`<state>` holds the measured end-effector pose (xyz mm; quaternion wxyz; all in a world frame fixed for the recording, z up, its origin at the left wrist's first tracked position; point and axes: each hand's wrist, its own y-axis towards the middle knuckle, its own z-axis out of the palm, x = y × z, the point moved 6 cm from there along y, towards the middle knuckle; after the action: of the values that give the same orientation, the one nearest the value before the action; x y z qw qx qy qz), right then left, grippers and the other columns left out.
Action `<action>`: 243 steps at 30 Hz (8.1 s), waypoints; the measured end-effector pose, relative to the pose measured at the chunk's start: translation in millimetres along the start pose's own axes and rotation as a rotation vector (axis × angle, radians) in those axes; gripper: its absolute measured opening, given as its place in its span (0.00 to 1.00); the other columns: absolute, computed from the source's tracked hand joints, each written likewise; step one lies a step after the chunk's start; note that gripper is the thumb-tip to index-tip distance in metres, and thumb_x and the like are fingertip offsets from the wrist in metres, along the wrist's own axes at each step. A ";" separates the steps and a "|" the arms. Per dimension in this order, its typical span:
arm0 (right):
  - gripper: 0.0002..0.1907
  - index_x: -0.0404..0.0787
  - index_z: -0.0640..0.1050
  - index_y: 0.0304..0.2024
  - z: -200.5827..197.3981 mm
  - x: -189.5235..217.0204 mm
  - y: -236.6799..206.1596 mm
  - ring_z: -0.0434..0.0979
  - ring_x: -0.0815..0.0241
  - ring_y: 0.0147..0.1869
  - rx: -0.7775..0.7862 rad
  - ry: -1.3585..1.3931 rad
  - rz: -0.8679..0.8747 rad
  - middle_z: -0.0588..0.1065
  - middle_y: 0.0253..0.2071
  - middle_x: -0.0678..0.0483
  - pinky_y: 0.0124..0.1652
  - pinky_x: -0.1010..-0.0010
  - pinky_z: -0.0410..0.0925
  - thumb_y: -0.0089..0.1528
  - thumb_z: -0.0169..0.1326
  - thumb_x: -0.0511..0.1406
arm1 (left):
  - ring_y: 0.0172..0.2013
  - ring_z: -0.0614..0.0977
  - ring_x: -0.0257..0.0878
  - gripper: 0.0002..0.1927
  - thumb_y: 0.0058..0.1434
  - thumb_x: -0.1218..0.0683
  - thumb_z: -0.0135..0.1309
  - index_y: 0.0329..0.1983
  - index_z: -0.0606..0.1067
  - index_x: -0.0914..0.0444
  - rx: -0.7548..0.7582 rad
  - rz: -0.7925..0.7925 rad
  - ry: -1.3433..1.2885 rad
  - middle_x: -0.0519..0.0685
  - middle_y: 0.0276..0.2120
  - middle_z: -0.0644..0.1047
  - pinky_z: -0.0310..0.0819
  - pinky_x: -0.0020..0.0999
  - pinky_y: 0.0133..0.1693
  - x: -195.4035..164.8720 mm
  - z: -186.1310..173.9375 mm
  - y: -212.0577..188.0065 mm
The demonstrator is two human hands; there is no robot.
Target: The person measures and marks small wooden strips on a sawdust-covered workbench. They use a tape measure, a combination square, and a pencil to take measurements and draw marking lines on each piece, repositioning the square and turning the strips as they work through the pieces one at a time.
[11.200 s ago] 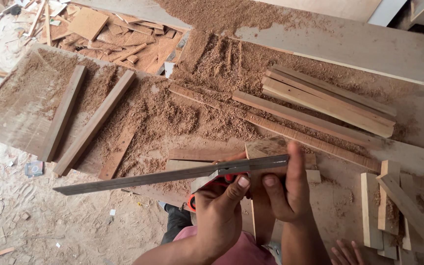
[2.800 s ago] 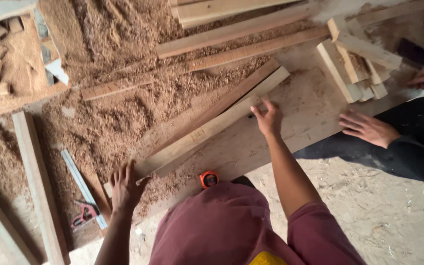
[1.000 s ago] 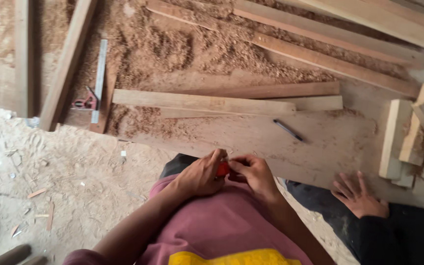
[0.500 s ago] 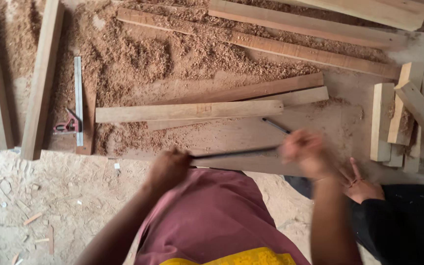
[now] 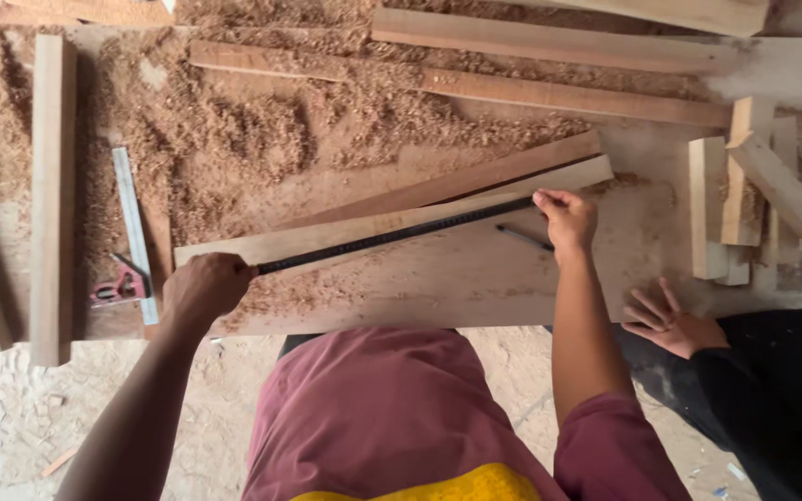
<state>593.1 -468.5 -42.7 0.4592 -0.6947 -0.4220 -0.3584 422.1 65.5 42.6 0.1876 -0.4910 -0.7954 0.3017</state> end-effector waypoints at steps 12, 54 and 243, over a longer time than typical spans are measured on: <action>0.14 0.35 0.82 0.41 15.7 -11.3 -10.0 0.74 0.63 0.36 -0.189 -0.140 0.045 0.78 0.33 0.59 0.37 0.68 0.69 0.62 0.71 0.39 | 0.43 0.84 0.47 0.21 0.63 0.32 0.52 0.46 0.83 0.47 0.041 -0.013 0.065 0.49 0.41 0.84 0.79 0.49 0.42 92.2 4.7 65.2; 0.16 0.41 0.75 0.62 -74.2 -27.0 73.8 0.81 0.54 0.61 -0.023 0.335 0.003 0.77 0.58 0.51 0.55 0.61 0.79 0.75 0.57 0.39 | 0.42 0.83 0.50 0.40 0.47 0.40 0.70 0.62 0.72 0.58 -0.081 0.152 -0.287 0.54 0.41 0.82 0.78 0.46 0.39 -4.8 21.0 57.0; 0.14 0.42 0.66 0.59 319.6 48.7 -168.3 0.77 0.58 0.43 0.978 0.216 -0.379 0.79 0.47 0.50 0.43 0.66 0.73 0.72 0.54 0.32 | 0.33 0.86 0.53 0.09 0.55 0.57 0.54 0.37 0.78 0.66 -0.053 0.063 -0.514 0.59 0.33 0.81 0.79 0.50 0.39 -9.4 93.3 40.4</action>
<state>493.2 -118.0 -45.8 0.6972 -0.2705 -0.6083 -0.2660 397.8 43.1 -54.0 -0.0430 -0.4277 -0.8088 0.4013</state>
